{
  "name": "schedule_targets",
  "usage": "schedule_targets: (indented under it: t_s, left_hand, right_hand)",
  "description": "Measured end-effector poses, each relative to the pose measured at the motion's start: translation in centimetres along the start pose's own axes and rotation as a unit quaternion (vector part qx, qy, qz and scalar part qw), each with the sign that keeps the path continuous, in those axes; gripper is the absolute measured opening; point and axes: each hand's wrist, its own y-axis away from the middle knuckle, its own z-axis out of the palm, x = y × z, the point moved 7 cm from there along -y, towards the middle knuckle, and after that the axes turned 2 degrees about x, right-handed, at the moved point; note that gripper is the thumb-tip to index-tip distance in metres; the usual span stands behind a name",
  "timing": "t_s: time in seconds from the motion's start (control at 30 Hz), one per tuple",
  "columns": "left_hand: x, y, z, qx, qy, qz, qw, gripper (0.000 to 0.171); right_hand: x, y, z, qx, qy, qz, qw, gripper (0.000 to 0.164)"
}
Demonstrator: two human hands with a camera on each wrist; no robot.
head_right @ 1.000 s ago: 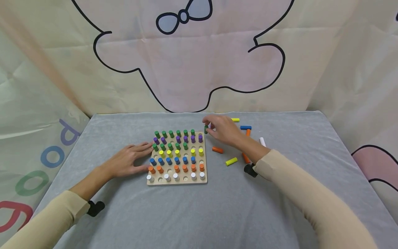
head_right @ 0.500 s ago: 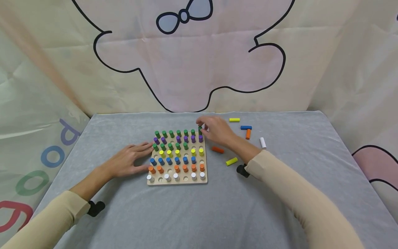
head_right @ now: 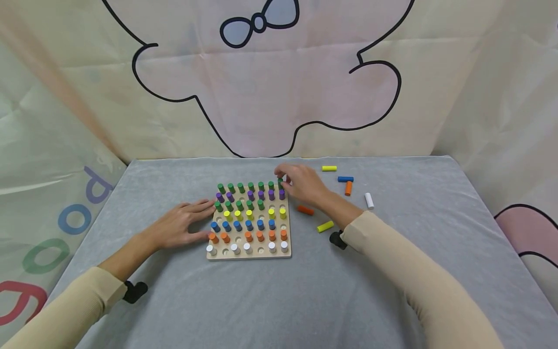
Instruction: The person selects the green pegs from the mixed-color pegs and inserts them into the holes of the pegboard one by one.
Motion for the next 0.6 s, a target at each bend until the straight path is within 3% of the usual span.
schedule_targets:
  t_s: [0.6]
  left_hand:
    - [-0.01,-0.01,-0.05,-0.003,-0.002,-0.005,1.0,0.076]
  right_hand:
    - [0.63,0.17,0.73,-0.022,-0.005,0.019,1.0,0.031]
